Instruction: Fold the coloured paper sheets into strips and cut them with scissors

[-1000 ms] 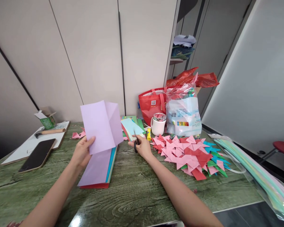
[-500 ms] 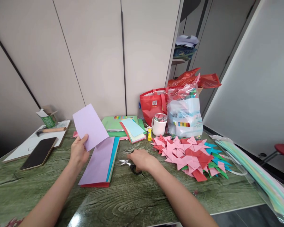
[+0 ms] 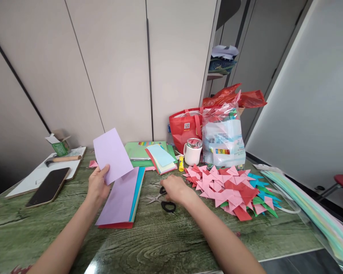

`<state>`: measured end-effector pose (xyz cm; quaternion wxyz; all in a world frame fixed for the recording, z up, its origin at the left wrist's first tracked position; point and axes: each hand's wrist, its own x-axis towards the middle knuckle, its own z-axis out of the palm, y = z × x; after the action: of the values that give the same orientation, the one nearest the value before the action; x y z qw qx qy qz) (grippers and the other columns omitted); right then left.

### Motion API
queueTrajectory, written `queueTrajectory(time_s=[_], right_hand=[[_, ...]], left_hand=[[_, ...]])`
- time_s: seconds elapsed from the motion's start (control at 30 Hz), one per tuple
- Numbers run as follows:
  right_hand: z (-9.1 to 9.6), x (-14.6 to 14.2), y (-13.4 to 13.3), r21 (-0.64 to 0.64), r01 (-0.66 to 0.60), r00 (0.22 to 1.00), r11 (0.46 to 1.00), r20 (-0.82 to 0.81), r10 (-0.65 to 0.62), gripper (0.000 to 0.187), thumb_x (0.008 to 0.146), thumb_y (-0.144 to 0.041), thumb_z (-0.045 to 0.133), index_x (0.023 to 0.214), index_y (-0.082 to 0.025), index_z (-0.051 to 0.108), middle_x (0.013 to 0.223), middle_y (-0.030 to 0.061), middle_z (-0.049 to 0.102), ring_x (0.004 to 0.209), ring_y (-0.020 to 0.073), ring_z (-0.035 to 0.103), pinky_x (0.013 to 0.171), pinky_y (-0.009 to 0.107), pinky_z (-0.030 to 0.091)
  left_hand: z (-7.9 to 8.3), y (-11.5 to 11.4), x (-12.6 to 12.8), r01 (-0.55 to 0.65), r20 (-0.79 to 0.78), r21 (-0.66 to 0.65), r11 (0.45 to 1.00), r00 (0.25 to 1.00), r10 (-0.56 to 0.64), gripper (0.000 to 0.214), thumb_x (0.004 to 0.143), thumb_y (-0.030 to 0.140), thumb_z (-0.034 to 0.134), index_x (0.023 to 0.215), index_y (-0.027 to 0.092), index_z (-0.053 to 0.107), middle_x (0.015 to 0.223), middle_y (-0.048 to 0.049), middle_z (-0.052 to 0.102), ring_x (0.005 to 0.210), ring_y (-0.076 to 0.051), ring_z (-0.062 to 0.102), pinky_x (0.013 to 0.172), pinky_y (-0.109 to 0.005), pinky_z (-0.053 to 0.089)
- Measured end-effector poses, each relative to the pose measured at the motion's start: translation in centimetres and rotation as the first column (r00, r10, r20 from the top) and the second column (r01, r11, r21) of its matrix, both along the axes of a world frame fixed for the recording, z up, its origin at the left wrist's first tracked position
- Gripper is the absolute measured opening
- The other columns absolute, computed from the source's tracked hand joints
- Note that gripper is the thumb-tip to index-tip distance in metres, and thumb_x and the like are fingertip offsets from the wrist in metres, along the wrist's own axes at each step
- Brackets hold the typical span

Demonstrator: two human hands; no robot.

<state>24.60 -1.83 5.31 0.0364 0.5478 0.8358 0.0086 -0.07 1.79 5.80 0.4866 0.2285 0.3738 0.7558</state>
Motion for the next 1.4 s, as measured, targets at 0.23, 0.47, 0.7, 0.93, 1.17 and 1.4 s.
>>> queueTrajectory(time_s=[0.23,0.47,0.7,0.93,1.17,1.4], right_hand=[[-3.7,6.1,3.3,0.194,0.202,0.978,0.960,0.007,-0.208,0.029,0.087,-0.017,0.046,0.112,-0.014,0.062,0.119,0.0211,0.059,0.114,0.0343,0.049,0.092,0.049,0.034],[-6.1,10.0,2.4,0.143,0.135,0.991,0.980,-0.018,-0.134,0.037,0.093,-0.031,0.039,0.122,-0.017,0.056,0.129,0.0144,0.055,0.117,0.0276,0.049,0.094,0.042,0.036],[-5.8,11.3,1.7,0.128,0.107,0.993,0.986,-0.055,-0.101,0.036,0.092,-0.032,0.039,0.118,-0.017,0.058,0.119,0.0142,0.060,0.107,0.0259,0.055,0.088,0.040,0.039],[-6.4,11.0,3.0,0.157,0.114,0.991,0.981,-0.092,-0.100,0.037,0.092,-0.037,0.040,0.118,-0.019,0.058,0.117,0.0166,0.056,0.110,0.0293,0.051,0.091,0.045,0.036],[-7.3,11.3,4.3,0.153,0.081,0.988,0.985,-0.139,-0.060,0.028,0.091,-0.033,0.042,0.110,-0.018,0.057,0.117,0.0128,0.061,0.106,0.0248,0.057,0.095,0.044,0.035],[-7.2,11.7,4.5,0.181,0.069,0.989,0.981,-0.144,-0.043,0.031,0.090,-0.040,0.044,0.105,-0.017,0.058,0.109,0.0118,0.061,0.101,0.0252,0.058,0.085,0.037,0.042]], left_hand=[[0.0,0.0,-0.1,0.000,-0.001,-0.015,1.000,1.000,0.000,0.019,0.078,0.001,0.057,0.080,0.016,0.069,0.078,-0.0011,0.072,0.066,-0.011,0.066,0.073,-0.024,0.054],[-0.1,0.1,0.2,-0.010,0.002,-0.029,1.000,1.000,0.010,0.021,0.078,-0.001,0.055,0.078,0.016,0.068,0.074,0.0005,0.071,0.062,-0.010,0.065,0.069,-0.022,0.054],[-0.1,0.1,0.3,-0.006,-0.012,-0.031,0.999,1.000,0.006,0.021,0.078,0.000,0.057,0.079,0.017,0.068,0.076,0.0007,0.072,0.065,-0.010,0.065,0.073,-0.024,0.054],[-0.6,0.4,0.2,-0.010,-0.030,-0.025,1.000,1.000,0.010,0.019,0.074,0.002,0.060,0.080,0.017,0.068,0.079,-0.0003,0.072,0.066,-0.011,0.065,0.075,-0.026,0.054],[-1.1,0.5,0.3,-0.018,-0.034,-0.023,1.000,0.999,0.018,0.018,0.070,0.003,0.061,0.080,0.016,0.068,0.075,0.0001,0.072,0.062,-0.011,0.064,0.069,-0.024,0.054],[-1.2,0.4,0.3,-0.002,-0.039,-0.008,1.000,0.999,0.002,0.016,0.064,0.007,0.066,0.078,0.015,0.068,0.075,-0.0007,0.072,0.062,-0.012,0.064,0.064,-0.023,0.053]])
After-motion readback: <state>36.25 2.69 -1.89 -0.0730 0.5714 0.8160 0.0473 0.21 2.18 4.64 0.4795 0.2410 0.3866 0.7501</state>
